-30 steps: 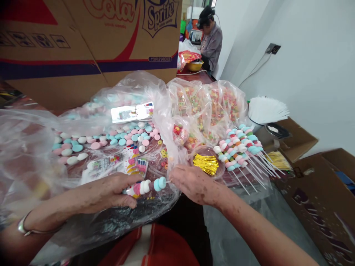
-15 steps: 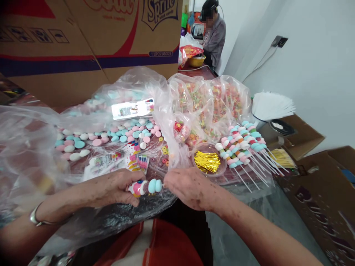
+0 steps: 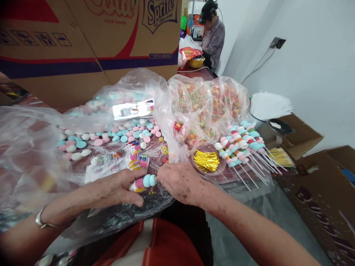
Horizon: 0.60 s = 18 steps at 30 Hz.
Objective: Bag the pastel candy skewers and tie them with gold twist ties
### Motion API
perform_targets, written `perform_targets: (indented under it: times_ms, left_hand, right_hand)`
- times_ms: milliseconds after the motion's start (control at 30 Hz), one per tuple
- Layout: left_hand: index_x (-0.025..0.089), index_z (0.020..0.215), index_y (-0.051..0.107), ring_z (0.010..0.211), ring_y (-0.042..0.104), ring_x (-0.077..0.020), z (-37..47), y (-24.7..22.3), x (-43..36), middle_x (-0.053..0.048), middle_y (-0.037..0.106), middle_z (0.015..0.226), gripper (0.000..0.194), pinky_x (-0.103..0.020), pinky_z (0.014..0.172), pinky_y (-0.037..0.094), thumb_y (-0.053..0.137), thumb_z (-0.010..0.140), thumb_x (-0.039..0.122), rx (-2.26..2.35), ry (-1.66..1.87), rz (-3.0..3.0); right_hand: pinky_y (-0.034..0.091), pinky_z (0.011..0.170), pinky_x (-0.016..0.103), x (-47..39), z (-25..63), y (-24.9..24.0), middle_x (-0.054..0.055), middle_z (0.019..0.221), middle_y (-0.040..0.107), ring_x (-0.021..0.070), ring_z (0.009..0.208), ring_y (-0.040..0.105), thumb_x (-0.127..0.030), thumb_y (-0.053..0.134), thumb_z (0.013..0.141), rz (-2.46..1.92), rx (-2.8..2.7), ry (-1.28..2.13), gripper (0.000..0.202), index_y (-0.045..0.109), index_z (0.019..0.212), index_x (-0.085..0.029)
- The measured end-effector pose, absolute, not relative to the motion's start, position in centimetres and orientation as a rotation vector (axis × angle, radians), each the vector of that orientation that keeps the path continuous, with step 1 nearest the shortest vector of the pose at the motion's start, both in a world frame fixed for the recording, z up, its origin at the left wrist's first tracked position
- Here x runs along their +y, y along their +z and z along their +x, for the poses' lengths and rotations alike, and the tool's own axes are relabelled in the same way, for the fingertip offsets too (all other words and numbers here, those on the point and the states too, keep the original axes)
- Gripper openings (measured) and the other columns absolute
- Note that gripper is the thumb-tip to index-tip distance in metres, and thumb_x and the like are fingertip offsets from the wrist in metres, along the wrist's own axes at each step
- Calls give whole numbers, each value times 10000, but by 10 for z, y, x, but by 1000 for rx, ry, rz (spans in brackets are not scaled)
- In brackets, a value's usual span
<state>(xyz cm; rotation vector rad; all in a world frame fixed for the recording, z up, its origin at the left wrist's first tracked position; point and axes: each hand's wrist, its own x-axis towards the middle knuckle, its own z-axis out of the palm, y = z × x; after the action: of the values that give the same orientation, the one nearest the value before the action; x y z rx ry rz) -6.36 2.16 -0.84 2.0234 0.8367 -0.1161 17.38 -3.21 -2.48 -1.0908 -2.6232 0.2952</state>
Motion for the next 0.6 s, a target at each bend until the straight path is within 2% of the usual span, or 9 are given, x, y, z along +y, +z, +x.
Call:
perform_targets:
  times_ms: [133, 233, 367, 533, 600]
  left_hand:
    - [200, 932, 601, 581, 493, -138, -70, -6, 22, 41, 544, 712, 336, -228, 498, 351, 695, 778, 484, 842, -204, 1788]
    - [205, 929, 578, 496, 466, -110, -72, -7, 23, 59, 537, 686, 396, -214, 437, 363, 766, 697, 465, 836, -245, 1529]
    - [197, 943, 580, 496, 488, -102, -68, -9, 23, 55, 567, 698, 463, -197, 416, 362, 825, 619, 419, 812, -273, 1403]
    - [193, 938, 591, 513, 515, -110, -62, -11, 22, 58, 560, 691, 479, -196, 414, 379, 842, 593, 410, 774, -267, 1407]
    - [195, 934, 580, 504, 511, -105, -60, -12, 21, 64, 558, 685, 483, -195, 420, 385, 842, 589, 409, 791, -259, 1425]
  right_hand:
    - [399, 724, 285, -30, 178, -23, 38, 852, 646, 156, 795, 559, -214, 384, 1021, -1072, -2558, 382, 253, 586, 877, -164]
    - [400, 751, 294, -29, 175, -19, 34, 814, 632, 160, 775, 536, -229, 408, 1015, -986, -2520, 287, 267, 597, 836, -166]
    - [368, 725, 304, -29, 170, -12, 18, 731, 575, 160, 716, 468, -193, 438, 996, -851, -2565, 113, 277, 577, 757, -177]
    - [353, 749, 330, -30, 167, -7, 31, 802, 598, 170, 762, 451, -188, 427, 1004, -780, -2636, 94, 217, 596, 868, -173]
    - [354, 740, 329, -31, 165, -8, 33, 800, 610, 167, 745, 462, -178, 420, 1002, -799, -2656, 144, 234, 595, 847, -170]
